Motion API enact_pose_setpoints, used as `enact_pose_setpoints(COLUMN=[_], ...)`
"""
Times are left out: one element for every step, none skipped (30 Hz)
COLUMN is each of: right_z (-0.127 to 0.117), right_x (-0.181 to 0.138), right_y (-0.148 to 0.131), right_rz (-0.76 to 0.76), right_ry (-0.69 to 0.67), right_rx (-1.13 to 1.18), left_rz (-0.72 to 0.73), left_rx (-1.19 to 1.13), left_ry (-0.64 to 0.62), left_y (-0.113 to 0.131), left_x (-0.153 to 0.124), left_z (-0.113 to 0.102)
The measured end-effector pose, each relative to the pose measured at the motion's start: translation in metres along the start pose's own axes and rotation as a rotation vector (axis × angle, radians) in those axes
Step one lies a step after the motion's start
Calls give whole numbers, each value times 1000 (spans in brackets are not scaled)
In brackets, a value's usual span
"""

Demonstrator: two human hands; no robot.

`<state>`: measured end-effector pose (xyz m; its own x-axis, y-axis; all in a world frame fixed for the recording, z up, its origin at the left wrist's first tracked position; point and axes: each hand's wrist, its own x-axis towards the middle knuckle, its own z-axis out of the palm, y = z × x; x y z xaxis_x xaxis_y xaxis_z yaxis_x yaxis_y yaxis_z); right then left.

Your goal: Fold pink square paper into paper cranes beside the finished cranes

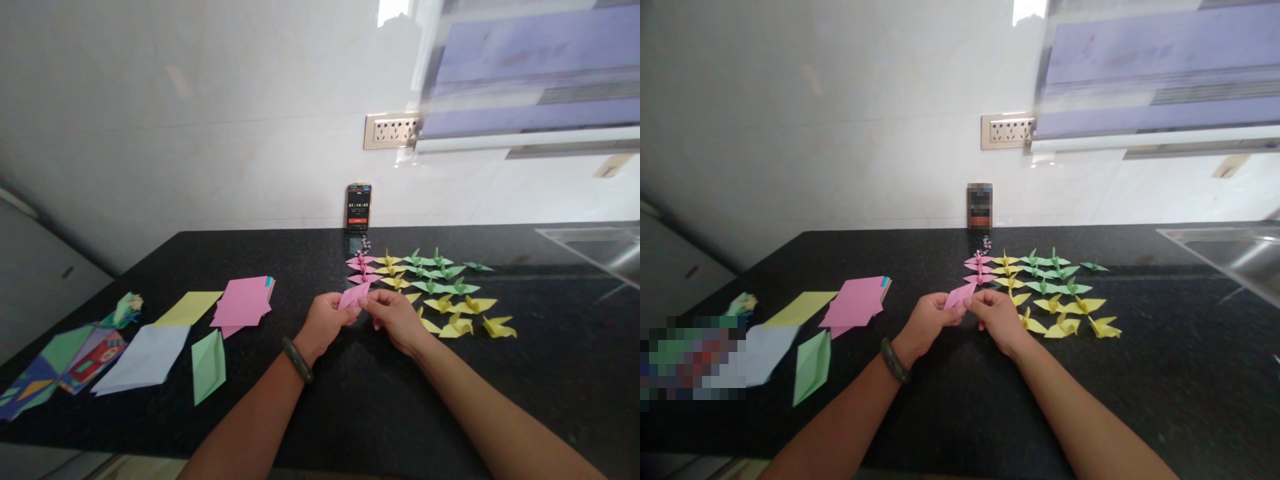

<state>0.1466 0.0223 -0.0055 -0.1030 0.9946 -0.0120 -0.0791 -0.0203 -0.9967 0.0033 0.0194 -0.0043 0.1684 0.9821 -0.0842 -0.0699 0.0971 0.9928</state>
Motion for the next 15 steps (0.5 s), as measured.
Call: enact_pose_setpoints(right_z=[0,0,0,0,0,0,0,0,0,1,1,2,3,3,4], right_x=[0,1,1,2,2,2,2,2,2,1,1,1,1,1,0], right_y=[1,2,4,5,6,6,7,7,7,7,7,7,7,7,7], right_rz=[-6,-12,-17,-20,-21,-21,-22,-25,-28,-33,-39,-44,-46,-48,-48], right_ry=[11,19,23,26,26,24,16,2,-15,-31,-42,-47,-47,-40,-30], right_rx=[-4,-9,-17,-26,-35,-42,-48,-52,-53,-50,-45,-38,-30,-20,-8], left_rz=[0,-3,-7,-10,-12,-9,-3,6,14,21,29,37,43,48,51], left_rx=[18,35,54,71,88,103,117,132,145,155,165,171,175,178,180], left_ry=[6,13,19,22,22,20,15,9,4,-2,-8,-15,-22,-26,-29], left_y=[0,0,-1,-1,-1,-2,-2,-2,-3,-3,-3,-3,-3,-3,-2], left_x=[0,0,0,0,0,0,0,0,-1,-1,-1,-1,-1,-2,-2], left_z=[0,0,0,1,1,1,2,2,2,2,2,2,2,3,3])
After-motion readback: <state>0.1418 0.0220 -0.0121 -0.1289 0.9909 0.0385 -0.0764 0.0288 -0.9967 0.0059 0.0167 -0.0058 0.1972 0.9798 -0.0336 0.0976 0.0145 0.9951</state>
